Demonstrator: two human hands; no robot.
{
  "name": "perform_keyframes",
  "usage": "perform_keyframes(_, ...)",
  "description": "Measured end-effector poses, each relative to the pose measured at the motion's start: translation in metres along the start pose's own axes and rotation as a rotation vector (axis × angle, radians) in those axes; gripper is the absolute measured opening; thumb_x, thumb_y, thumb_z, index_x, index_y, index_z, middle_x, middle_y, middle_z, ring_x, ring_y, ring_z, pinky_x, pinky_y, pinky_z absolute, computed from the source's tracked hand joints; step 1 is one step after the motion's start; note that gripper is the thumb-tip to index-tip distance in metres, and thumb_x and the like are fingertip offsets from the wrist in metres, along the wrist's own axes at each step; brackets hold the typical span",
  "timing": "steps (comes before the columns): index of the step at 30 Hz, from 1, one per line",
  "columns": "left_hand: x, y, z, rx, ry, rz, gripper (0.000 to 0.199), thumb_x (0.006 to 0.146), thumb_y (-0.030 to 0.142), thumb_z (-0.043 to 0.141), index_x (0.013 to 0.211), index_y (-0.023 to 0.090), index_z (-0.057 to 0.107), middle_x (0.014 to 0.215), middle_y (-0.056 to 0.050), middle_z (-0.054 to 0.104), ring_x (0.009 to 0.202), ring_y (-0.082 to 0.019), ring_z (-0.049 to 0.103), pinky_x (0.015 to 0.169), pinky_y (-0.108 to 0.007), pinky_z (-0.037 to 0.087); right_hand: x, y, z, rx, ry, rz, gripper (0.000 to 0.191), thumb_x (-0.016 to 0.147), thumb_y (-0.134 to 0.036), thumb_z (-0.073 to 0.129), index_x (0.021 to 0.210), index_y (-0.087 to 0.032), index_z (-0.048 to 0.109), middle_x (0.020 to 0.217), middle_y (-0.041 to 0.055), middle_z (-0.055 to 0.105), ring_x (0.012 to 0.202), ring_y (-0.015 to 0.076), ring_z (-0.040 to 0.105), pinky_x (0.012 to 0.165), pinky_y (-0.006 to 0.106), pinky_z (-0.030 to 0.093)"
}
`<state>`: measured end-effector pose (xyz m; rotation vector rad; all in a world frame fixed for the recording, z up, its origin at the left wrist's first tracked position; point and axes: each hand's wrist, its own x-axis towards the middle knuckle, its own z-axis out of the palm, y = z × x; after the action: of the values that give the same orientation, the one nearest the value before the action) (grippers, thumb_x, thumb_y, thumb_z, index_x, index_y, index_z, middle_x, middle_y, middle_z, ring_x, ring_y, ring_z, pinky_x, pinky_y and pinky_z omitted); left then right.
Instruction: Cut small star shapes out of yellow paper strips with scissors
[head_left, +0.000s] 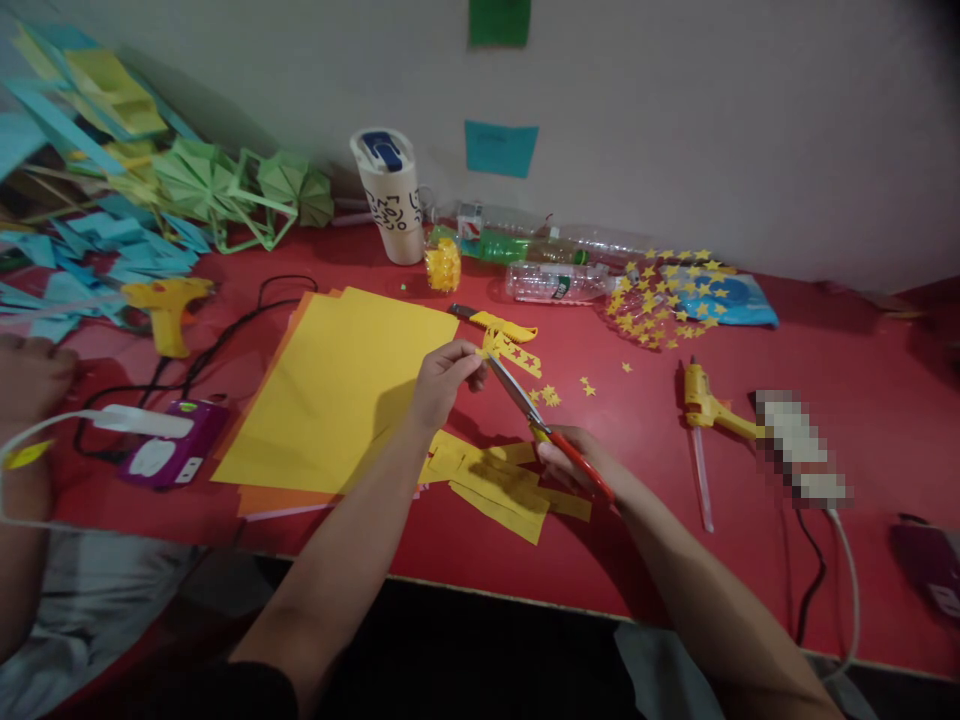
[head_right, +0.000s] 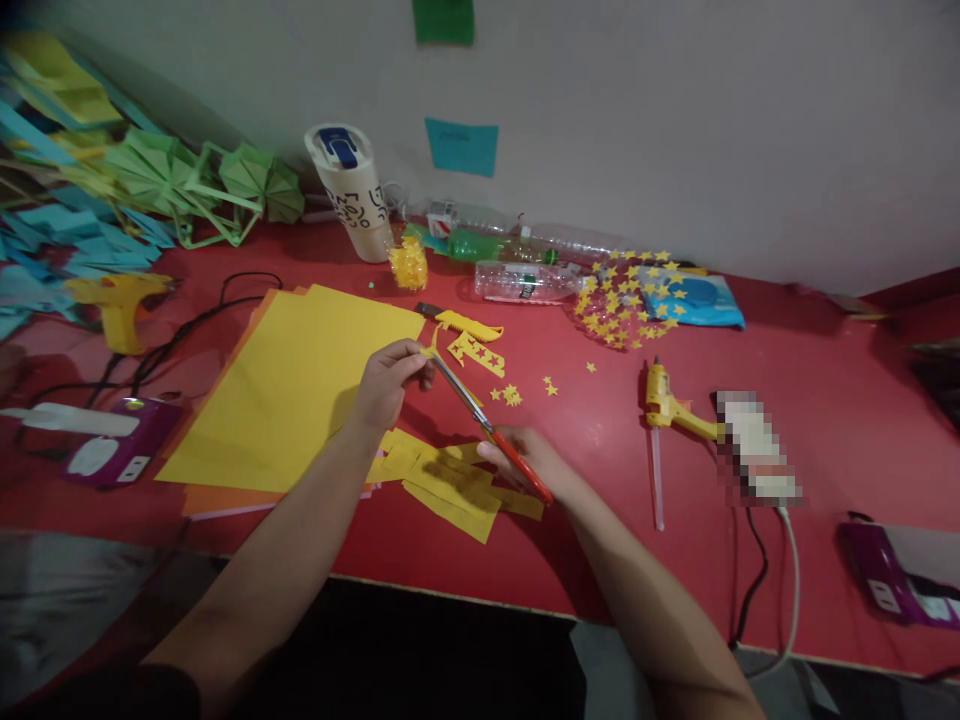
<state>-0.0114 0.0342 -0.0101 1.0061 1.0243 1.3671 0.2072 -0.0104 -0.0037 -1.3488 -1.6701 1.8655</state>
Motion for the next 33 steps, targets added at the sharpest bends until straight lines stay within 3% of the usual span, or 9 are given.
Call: perform_keyframes(33, 0.000, 0.009, -0.002, 0.035, -0.007, -0.039, 0.014, 0.063, 0.029, 0.066, 0.058, 0.018, 0.060, 0.052, 0.002, 0.059, 0.046, -0.008, 0.052, 0.048, -0.023, 0.044, -0.001, -0.005, -0.001, -0.010, 0.005, 0.068, 0.052, 0.072, -0.068, 0.066, 0.061, -0.024, 0.041, 0.036, -0.0106, 0.039, 0.030, 0.0066, 0.034, 0.035, 0.022, 0.030)
